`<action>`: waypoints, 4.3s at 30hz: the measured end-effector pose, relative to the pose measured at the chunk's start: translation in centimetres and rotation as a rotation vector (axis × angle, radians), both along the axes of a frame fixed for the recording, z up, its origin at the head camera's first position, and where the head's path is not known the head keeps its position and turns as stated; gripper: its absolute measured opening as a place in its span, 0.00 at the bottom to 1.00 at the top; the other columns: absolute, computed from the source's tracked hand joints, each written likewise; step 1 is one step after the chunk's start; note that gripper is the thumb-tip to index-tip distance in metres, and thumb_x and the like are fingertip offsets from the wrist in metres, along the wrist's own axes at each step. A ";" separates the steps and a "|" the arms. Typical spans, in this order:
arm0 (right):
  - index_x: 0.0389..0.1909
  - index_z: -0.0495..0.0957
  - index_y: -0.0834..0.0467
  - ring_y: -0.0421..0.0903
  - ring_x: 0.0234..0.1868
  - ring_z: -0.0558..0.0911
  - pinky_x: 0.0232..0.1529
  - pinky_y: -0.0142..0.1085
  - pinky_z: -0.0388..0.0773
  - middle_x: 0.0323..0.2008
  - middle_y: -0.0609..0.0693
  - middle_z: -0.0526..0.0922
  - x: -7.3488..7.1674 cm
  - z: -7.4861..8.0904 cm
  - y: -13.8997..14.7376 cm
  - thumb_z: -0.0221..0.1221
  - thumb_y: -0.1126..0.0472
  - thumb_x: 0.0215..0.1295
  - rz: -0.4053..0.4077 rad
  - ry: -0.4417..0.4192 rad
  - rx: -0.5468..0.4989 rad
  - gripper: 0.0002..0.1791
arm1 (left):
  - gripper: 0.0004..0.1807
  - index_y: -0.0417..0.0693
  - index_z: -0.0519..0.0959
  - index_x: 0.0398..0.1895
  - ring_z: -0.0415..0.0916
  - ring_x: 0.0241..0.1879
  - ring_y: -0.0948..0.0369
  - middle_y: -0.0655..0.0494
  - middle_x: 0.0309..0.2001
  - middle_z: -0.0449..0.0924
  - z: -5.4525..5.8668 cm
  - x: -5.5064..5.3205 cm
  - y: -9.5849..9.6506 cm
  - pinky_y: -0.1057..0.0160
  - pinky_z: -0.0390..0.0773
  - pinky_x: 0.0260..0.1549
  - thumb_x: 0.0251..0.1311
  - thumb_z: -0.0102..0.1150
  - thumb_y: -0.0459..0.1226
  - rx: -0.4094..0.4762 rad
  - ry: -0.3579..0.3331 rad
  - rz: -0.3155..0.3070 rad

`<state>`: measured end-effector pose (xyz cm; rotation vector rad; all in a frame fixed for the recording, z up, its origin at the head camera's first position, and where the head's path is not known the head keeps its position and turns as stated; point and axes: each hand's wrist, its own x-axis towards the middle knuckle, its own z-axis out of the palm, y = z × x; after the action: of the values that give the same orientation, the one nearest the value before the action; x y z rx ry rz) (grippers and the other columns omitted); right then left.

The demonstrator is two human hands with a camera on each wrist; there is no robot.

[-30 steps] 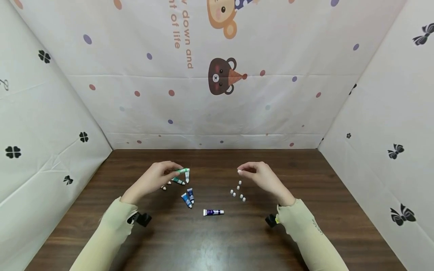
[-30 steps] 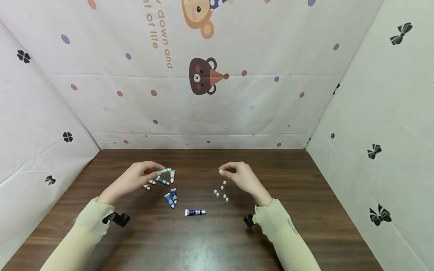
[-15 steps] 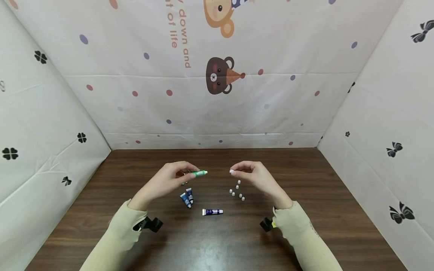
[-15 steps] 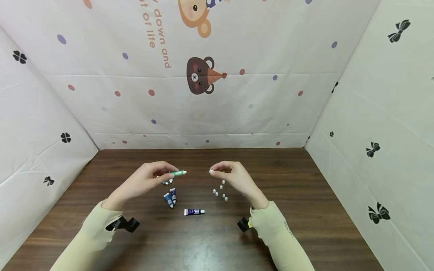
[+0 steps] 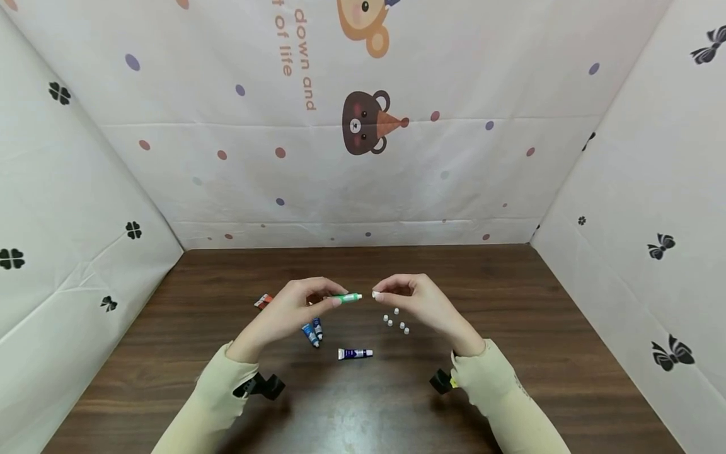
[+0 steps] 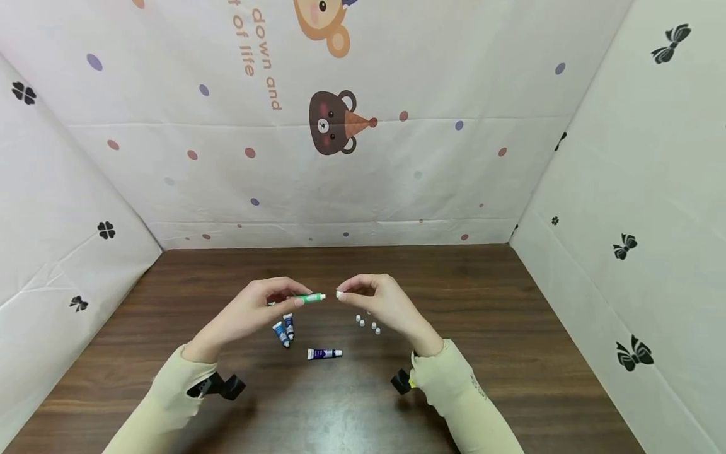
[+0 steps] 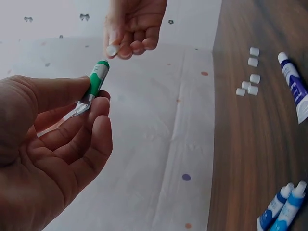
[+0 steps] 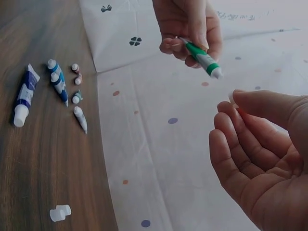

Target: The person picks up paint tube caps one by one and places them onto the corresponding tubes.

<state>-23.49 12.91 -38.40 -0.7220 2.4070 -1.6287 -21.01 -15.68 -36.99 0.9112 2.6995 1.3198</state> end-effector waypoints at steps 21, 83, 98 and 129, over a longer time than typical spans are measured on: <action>0.42 0.87 0.50 0.46 0.35 0.81 0.34 0.35 0.77 0.39 0.46 0.86 0.7 0.1 -1.5 0.67 0.53 0.67 0.054 0.080 0.024 0.07 | 0.08 0.59 0.85 0.48 0.75 0.34 0.60 0.62 0.43 0.84 0.2 0.2 0.3 0.63 0.75 0.32 0.70 0.62 0.43 0.005 0.003 -0.046; 0.38 0.79 0.54 0.41 0.31 0.80 0.34 0.37 0.77 0.30 0.44 0.83 1.5 -1.7 -3.1 0.42 0.52 0.83 0.148 0.324 0.147 0.20 | 0.08 0.58 0.85 0.48 0.73 0.29 0.60 0.62 0.42 0.85 0.3 0.8 0.5 0.65 0.72 0.27 0.69 0.63 0.39 0.035 0.079 -0.010; 0.48 0.80 0.49 0.38 0.31 0.75 0.30 0.34 0.74 0.37 0.38 0.78 1.1 -2.0 -2.3 0.57 0.58 0.76 0.125 0.497 0.067 0.05 | 0.08 0.61 0.84 0.49 0.70 0.26 0.58 0.67 0.38 0.81 0.2 0.8 0.5 0.65 0.70 0.24 0.71 0.60 0.45 0.034 0.044 0.009; 0.29 0.74 0.55 0.42 0.22 0.73 0.33 0.37 0.75 0.23 0.46 0.78 1.5 -2.0 -2.8 0.42 0.63 0.82 0.198 0.338 -0.043 0.19 | 0.09 0.57 0.87 0.47 0.80 0.32 0.52 0.59 0.40 0.87 -0.1 1.4 1.6 0.66 0.72 0.27 0.65 0.67 0.43 0.274 -0.084 0.040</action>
<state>-21.94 10.15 -40.40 -1.2908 2.4197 -1.5900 -19.58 -14.12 -37.06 0.7984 2.5289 1.7257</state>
